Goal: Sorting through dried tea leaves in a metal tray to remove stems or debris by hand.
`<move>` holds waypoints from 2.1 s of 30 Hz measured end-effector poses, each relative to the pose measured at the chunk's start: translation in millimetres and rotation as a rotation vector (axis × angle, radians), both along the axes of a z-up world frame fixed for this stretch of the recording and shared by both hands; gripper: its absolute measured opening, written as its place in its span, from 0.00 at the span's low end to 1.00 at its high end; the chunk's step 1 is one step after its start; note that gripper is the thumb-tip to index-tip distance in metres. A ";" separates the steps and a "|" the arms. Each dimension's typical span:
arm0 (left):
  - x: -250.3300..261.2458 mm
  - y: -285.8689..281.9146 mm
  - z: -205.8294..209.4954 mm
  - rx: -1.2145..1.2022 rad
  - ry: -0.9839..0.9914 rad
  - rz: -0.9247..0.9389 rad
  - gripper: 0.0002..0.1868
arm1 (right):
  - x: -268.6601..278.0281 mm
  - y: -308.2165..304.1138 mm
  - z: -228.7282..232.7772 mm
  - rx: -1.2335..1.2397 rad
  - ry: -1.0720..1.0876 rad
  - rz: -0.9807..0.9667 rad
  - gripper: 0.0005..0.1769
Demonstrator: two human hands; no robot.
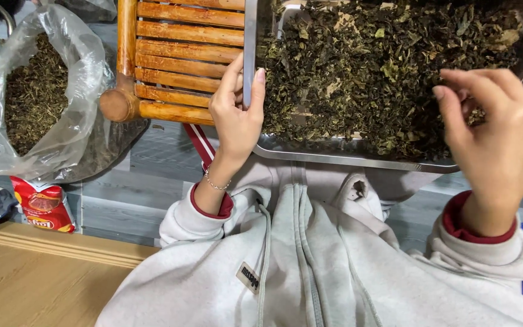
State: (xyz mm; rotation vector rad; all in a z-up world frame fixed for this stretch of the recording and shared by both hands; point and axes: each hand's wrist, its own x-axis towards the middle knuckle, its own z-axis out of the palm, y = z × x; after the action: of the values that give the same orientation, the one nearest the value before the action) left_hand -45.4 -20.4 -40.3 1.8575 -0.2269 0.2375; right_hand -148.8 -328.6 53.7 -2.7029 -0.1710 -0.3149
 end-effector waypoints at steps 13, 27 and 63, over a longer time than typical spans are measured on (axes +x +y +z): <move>-0.4 -2.5 2.0 0.004 -0.012 0.012 0.17 | 23.5 102.3 -36.1 0.167 0.011 0.066 0.18; -1.4 -2.5 7.8 0.015 -0.004 0.017 0.14 | -19.5 34.5 -17.2 0.095 -0.182 -0.262 0.08; -1.9 -5.6 12.3 0.058 0.054 0.058 0.15 | -37.5 4.7 -20.3 0.077 -0.262 -0.346 0.07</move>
State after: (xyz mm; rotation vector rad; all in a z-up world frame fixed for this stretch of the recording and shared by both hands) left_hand -47.3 -26.1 -28.0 1.9273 -0.1436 0.2223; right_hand -186.3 -323.9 33.4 -2.5976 0.2338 -0.7615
